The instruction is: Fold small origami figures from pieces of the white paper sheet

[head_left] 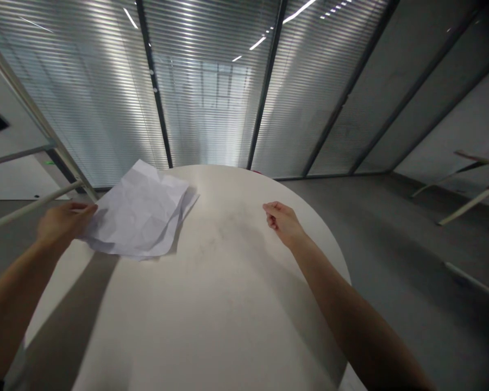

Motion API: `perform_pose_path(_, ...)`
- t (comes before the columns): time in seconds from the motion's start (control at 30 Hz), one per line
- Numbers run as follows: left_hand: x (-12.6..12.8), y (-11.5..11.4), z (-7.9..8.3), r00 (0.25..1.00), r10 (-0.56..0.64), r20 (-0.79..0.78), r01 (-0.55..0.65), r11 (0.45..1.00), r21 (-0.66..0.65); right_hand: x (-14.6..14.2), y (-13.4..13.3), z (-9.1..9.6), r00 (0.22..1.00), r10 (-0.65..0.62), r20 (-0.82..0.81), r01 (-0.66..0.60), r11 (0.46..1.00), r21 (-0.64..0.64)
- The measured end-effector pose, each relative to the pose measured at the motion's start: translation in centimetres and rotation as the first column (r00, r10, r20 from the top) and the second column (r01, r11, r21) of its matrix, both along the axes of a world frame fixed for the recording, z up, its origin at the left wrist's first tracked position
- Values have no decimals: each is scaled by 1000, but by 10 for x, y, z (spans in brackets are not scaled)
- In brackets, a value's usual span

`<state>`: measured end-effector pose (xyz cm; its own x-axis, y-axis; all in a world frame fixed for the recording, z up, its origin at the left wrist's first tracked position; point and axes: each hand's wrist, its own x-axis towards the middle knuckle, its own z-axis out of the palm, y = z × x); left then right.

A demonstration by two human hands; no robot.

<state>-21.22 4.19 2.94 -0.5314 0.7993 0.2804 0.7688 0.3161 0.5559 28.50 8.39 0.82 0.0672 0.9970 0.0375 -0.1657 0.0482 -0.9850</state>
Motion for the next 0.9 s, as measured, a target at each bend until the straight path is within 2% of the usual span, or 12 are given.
perform_pose_path(0.03,8,-4,2,986,89,-142,-100,992,-71,0,0,-1,1000,5,6,-5,1000,2)
perform_pose_path(0.07,20,-8,3,936,123,-331,-146,988,-45,0,0,-1,1000,11,15,-11,1000,5)
perform_pose_path(0.13,50,-16,4,827,90,-555,-75,996,51,0,0,-3,999,22,37,-23,1000,9)
perform_pose_path(0.17,67,-18,2,803,39,-595,-8,998,55,0,-1,-4,998,27,50,-27,1000,9)
perform_pose_path(0.23,98,-20,-5,804,-167,-571,126,986,-111,0,-1,-5,997,33,72,-34,999,9)
perform_pose_path(0.27,110,-19,-10,811,-281,-513,186,955,-230,-1,-2,-5,996,35,79,-35,999,10)
perform_pose_path(0.33,124,-16,-24,825,-397,-402,246,892,-379,-2,-3,-4,996,34,89,-35,999,13)
perform_pose_path(0.4,125,-12,-39,812,-468,-348,301,848,-436,-4,-4,-3,995,33,91,-35,999,14)
perform_pose_path(0.5,109,-4,-55,788,-515,-338,361,830,-425,-6,-6,-3,995,49,88,-50,999,15)
perform_pose_path(0.57,95,2,-61,771,-550,-320,408,813,-416,-7,-5,-3,994,53,91,-54,998,15)
perform_pose_path(0.7,74,13,-60,746,-611,-264,489,773,-405,-7,-4,-5,994,47,100,-49,999,17)
perform_pose_path(0.9,67,13,-45,740,-628,-240,555,773,-309,-8,-5,-8,993,62,102,-62,998,-3)
